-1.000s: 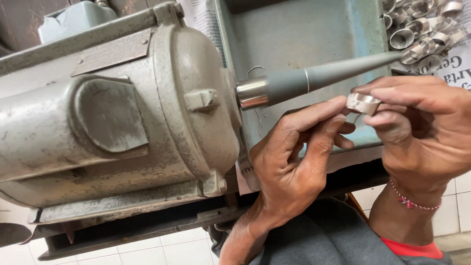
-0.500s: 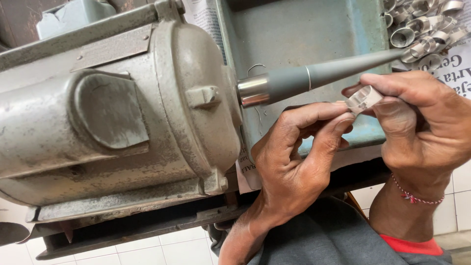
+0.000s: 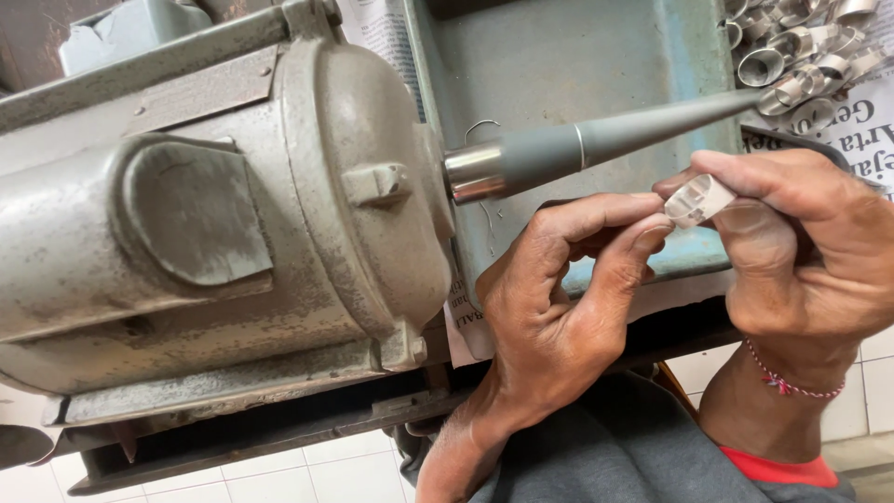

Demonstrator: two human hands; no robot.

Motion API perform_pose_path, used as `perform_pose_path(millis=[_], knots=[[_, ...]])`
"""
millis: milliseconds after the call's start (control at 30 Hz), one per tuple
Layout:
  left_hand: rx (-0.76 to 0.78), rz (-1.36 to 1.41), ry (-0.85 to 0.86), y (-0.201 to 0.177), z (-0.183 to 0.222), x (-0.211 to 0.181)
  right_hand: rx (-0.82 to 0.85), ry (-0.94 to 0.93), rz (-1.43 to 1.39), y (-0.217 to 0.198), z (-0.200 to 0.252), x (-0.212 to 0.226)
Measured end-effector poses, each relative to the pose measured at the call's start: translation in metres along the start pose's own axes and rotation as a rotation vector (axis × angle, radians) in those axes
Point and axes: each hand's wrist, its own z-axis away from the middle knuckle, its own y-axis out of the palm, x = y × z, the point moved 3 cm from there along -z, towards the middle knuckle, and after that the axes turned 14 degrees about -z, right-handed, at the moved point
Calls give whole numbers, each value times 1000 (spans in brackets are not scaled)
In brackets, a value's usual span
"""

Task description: Polishing metal rings using a rotating mandrel machine

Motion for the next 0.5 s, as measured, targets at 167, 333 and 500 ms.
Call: perform_pose_path(millis=[167,333,500], knots=[[32,32,-1,4,0,-2,-6,-42,2,-5,3,-4],[57,4,61,6,-2,0,51,-61,-87,-14,5,-18],[97,-112,223,7,-2,6,13,-17,-143,-10,5,-20]])
